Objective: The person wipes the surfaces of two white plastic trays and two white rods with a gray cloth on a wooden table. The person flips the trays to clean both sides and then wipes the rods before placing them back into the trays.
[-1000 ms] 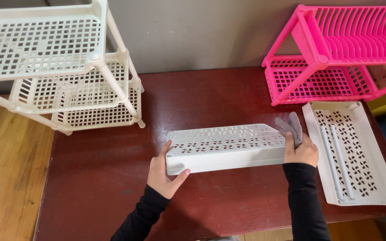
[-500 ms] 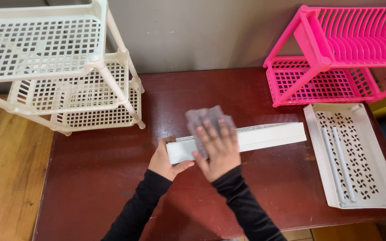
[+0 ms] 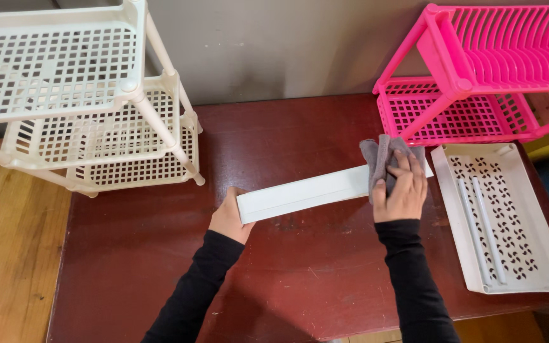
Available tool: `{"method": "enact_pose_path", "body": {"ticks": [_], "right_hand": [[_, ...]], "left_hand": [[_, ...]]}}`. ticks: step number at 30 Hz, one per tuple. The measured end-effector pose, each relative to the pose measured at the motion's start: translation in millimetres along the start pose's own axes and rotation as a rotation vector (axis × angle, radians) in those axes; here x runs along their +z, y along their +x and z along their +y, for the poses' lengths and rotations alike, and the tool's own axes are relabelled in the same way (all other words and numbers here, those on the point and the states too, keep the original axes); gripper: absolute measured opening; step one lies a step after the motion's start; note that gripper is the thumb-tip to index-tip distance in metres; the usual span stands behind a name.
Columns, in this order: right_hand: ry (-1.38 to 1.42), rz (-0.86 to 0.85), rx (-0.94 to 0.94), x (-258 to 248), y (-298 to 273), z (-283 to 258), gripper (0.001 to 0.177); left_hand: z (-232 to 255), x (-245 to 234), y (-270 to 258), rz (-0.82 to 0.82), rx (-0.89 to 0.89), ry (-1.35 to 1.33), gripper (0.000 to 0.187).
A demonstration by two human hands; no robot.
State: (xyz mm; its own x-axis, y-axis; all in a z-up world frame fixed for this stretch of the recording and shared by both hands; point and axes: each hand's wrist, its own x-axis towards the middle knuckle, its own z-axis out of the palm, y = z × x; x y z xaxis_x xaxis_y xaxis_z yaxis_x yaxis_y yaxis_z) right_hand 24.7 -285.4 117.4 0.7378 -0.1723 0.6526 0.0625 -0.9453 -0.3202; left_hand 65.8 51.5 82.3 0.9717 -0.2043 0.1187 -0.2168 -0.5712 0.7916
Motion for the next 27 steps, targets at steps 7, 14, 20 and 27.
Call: {"method": "enact_pose_path", "body": {"ticks": [7,14,20,27], "right_hand": [[0.016,-0.233,-0.208,47.4,-30.3,-143.1,0.054],[0.054,-0.283,-0.385,57.2,-30.6,-170.8,0.052],[-0.208,-0.190,-0.113,26.6,-3.1,-29.6,0.047],[-0.159,-0.140,0.137,21.8,30.7,27.3,0.042]], "left_hand": [[-18.3,6.6,8.3,0.002,-0.024,0.012,0.039],[-22.6,7.0,12.8,-0.053,-0.066,0.065,0.035],[-5.8,-2.8,14.9,-0.039,-0.109,0.069,0.032],[0.8,-3.9,16.2,-0.046,-0.141,0.060,0.032]]}}
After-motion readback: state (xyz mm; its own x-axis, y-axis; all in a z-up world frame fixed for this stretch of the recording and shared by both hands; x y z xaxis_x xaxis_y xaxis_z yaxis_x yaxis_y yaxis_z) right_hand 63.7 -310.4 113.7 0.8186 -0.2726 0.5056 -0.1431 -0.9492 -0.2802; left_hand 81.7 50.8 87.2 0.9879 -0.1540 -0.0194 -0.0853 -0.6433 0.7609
